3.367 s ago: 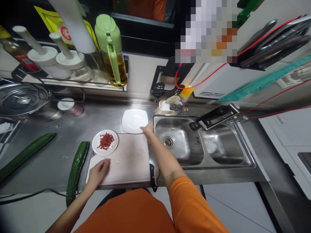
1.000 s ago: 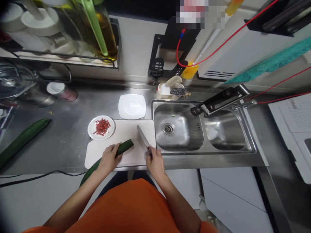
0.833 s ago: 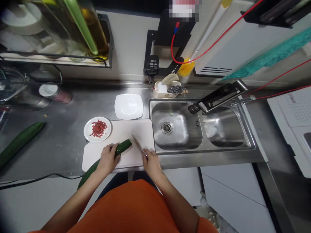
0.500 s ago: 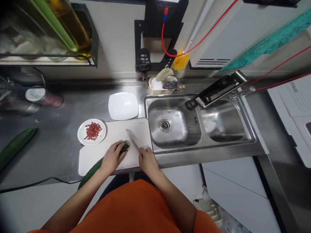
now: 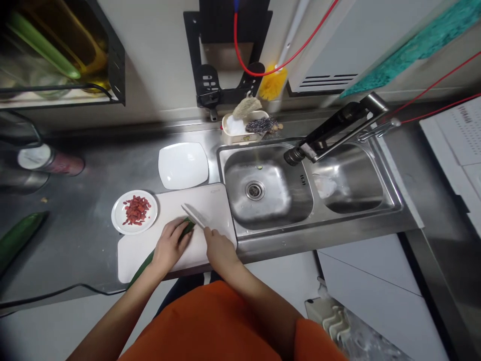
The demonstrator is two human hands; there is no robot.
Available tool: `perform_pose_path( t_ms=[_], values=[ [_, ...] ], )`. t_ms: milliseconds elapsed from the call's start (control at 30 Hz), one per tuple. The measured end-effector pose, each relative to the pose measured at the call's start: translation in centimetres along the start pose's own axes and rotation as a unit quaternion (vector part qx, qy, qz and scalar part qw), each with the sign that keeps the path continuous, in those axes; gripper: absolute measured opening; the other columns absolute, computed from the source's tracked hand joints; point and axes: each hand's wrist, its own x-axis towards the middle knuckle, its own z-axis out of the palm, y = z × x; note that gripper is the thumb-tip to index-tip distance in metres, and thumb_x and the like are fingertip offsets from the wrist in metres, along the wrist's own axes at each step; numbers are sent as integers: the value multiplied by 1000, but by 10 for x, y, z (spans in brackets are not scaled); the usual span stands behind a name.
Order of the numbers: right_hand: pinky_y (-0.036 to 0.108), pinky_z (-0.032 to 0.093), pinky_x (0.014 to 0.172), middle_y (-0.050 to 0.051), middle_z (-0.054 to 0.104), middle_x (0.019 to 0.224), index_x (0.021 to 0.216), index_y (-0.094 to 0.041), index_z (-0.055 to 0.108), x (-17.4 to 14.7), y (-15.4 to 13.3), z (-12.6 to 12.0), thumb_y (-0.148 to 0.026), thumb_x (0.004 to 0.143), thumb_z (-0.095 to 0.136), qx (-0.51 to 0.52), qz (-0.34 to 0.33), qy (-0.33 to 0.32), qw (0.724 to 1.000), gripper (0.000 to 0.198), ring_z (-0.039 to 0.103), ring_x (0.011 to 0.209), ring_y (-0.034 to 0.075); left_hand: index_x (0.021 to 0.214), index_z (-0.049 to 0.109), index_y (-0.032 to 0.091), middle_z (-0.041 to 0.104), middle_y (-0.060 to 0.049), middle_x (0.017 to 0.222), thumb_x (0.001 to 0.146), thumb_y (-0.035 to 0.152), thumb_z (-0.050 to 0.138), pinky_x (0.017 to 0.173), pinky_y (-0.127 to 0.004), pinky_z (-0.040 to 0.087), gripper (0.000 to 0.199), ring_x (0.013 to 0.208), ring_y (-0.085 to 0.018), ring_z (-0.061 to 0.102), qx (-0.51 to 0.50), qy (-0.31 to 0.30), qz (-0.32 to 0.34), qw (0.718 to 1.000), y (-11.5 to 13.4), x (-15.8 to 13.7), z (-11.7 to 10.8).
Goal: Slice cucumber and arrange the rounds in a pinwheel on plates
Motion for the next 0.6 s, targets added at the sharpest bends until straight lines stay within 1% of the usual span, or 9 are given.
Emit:
perform_pose_path(
  t_ms=[133, 267, 433, 600],
  values=[
    [25, 39, 60, 8, 60, 96, 115, -22, 45, -19, 1, -9, -3, 82, 35, -23, 6, -21, 999, 40, 63, 79, 19, 120, 55, 18, 60, -11, 115, 89, 24, 49, 98, -41, 45, 33, 111, -23, 53, 8, 3, 19, 1000, -1, 0, 1],
    [24, 38, 57, 6, 60, 91, 114, -21, 44, -35, 2, -11, 1, 79, 35, -36, -7, -31, 999, 41, 63, 73, 18, 117, 56, 18, 60, -10, 115, 88, 25, 51, 96, -41, 46, 30, 109, -24, 53, 19, 10, 28, 999, -3, 1, 0],
    [23, 37, 56, 5, 59, 90, 111, -20, 43, -38, 4, -8, 2, 79, 36, -31, -2, -40, 999, 40, 63, 73, 18, 116, 56, 18, 60, -11, 115, 88, 24, 51, 95, -41, 46, 29, 107, -24, 54, 25, 10, 41, 999, -5, 2, 0],
    [25, 38, 57, 7, 59, 90, 112, -19, 43, -39, 3, -15, 2, 79, 35, -26, -3, -61, 998, 40, 63, 76, 20, 114, 56, 17, 60, -11, 115, 88, 24, 51, 94, -40, 47, 28, 107, -24, 54, 32, 7, 46, 998, -4, 3, -2]
  ],
)
